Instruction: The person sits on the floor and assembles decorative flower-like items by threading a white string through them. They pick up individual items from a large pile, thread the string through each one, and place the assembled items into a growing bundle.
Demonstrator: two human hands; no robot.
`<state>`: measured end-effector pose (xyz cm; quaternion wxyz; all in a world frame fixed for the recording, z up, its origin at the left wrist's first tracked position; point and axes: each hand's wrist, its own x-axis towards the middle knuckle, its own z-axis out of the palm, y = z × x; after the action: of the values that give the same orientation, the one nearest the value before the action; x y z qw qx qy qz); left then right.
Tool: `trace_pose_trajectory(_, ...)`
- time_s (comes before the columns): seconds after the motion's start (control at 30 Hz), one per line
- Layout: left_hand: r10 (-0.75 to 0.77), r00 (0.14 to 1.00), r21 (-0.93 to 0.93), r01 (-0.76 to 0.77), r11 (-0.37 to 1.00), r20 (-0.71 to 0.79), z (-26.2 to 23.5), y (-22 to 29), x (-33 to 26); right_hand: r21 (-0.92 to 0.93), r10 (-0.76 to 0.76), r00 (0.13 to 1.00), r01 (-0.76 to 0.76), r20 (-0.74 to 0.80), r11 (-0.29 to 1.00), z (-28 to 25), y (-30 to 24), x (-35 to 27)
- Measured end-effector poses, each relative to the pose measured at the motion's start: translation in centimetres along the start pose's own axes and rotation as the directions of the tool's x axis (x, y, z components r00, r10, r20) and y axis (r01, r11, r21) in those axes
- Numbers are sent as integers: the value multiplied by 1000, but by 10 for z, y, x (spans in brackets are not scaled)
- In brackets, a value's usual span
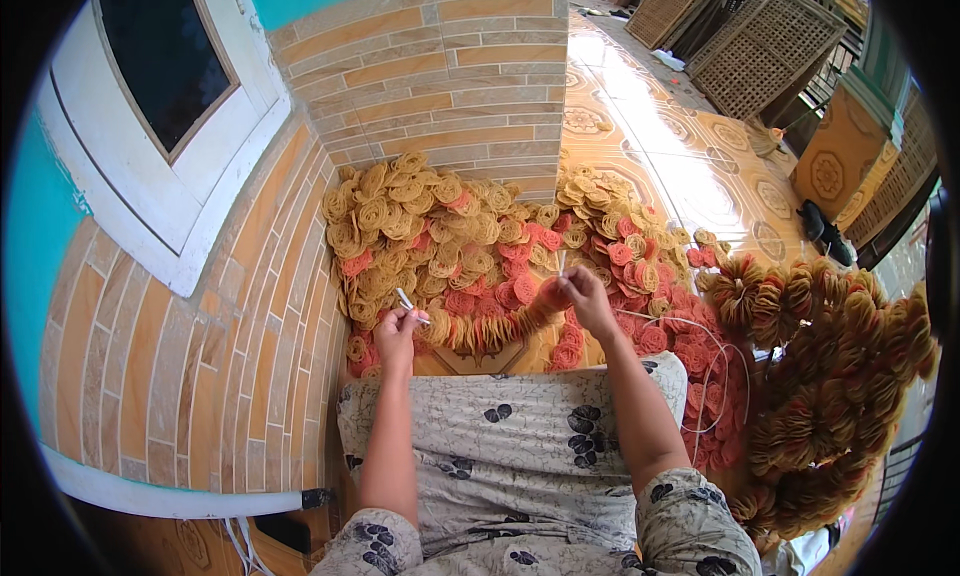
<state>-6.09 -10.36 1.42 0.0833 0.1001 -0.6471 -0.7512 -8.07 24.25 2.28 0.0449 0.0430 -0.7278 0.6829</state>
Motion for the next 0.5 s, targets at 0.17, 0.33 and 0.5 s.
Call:
trace_pose_trajectory(0.17,-43,927,108,3,994,372,51,51,-21,-64,-122,939,150,322,987,36,-58,-18)
trace_pose_trajectory(0.33,-25,866,191,-81,978,499,88,43,-26,-103,-62,884,123,463,987,48,-63,-23)
trace_pose_trajectory(0.5,0,851,129,-80,988,525,103,28,-31,47,36,917,-60,398,997,40,-55,-19)
